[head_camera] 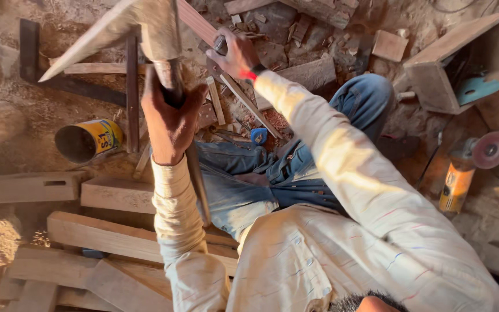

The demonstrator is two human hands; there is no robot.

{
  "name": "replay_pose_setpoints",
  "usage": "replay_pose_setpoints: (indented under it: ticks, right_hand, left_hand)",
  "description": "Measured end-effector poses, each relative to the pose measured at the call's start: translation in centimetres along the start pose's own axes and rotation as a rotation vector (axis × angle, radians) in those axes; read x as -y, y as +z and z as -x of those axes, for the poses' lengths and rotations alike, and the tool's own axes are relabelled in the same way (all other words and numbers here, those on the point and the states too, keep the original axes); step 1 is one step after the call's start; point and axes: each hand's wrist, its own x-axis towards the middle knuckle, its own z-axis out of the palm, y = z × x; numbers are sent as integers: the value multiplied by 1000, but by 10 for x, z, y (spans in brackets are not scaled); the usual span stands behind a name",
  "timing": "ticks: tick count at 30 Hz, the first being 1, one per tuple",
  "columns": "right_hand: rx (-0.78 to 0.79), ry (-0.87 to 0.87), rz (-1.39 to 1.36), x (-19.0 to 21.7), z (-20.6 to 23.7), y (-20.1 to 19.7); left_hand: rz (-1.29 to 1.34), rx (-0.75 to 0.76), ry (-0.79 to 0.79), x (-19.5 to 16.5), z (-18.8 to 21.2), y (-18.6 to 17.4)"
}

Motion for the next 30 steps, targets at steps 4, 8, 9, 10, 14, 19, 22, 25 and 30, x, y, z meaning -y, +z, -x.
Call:
replay_pose_setpoints:
  ticks: [4, 8, 9, 10, 14, 19, 22, 25, 30]
  right_hand:
    - [18, -275, -75, -7, 37, -29]
    - [361, -321, -402, -8, 64, -84]
    - [467, -262, -490, -7, 60, -91]
    - [566, -201, -576, -5, 53, -97]
    - [838, -54, -676, 14, 34, -105]
    - [-83, -383, -146, 31, 91, -90]
    - [-39, -365, -197, 18, 101, -89]
    - [290, -232, -410, -2, 66, -92]
    - [468, 217, -548, -6, 3, -61]
  left_hand:
    - [246, -70, 177, 2, -6, 14]
    - [-105, -82, 153, 50, -20, 35]
    - [-218, -85, 125, 63, -18, 39]
    - [-338, -92, 97, 75, -17, 43]
    - [-212, -358, 464, 104, -8, 58]
    - [-89, -320, 438, 108, -3, 64]
    - [-12, -300, 423, 109, -2, 59]
    - [-8, -315, 421, 111, 3, 52]
    - [8, -332, 421, 113, 6, 47]
